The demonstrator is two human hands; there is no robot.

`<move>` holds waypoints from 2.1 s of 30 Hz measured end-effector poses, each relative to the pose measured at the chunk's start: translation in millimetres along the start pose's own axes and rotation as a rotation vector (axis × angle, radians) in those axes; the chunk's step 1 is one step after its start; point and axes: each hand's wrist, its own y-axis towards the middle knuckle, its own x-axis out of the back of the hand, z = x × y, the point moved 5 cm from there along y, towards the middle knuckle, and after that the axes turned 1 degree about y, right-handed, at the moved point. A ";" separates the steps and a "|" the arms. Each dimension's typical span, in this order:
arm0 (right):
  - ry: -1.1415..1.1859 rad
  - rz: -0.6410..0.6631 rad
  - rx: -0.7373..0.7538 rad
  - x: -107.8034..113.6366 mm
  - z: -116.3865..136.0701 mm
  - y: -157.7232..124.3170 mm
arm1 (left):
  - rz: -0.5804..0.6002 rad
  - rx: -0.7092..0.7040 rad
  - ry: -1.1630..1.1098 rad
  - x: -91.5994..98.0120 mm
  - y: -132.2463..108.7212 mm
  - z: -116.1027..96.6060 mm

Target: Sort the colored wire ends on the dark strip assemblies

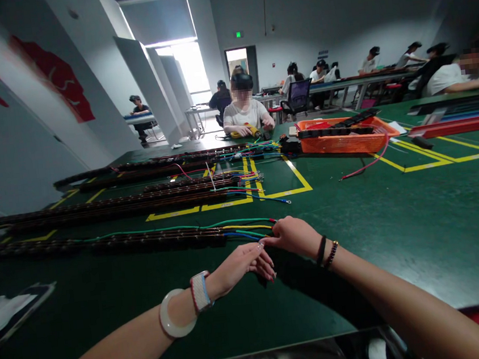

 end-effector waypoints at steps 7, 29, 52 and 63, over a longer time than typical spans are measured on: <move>0.248 -0.045 0.232 26.0 -2.6 43.5 | 0.015 -0.005 -0.004 -0.4 -0.8 -1.3; -0.100 -0.097 0.433 -4.6 42.6 66.0 | -0.114 -0.001 -0.529 10.6 -1.2 -5.1; -0.575 -0.413 0.426 -36.9 78.3 -0.8 | -0.479 -0.122 -0.765 31.2 6.1 8.4; -0.427 -0.521 0.315 3.1 60.1 -34.2 | -0.351 -0.091 -0.670 30.7 4.6 6.9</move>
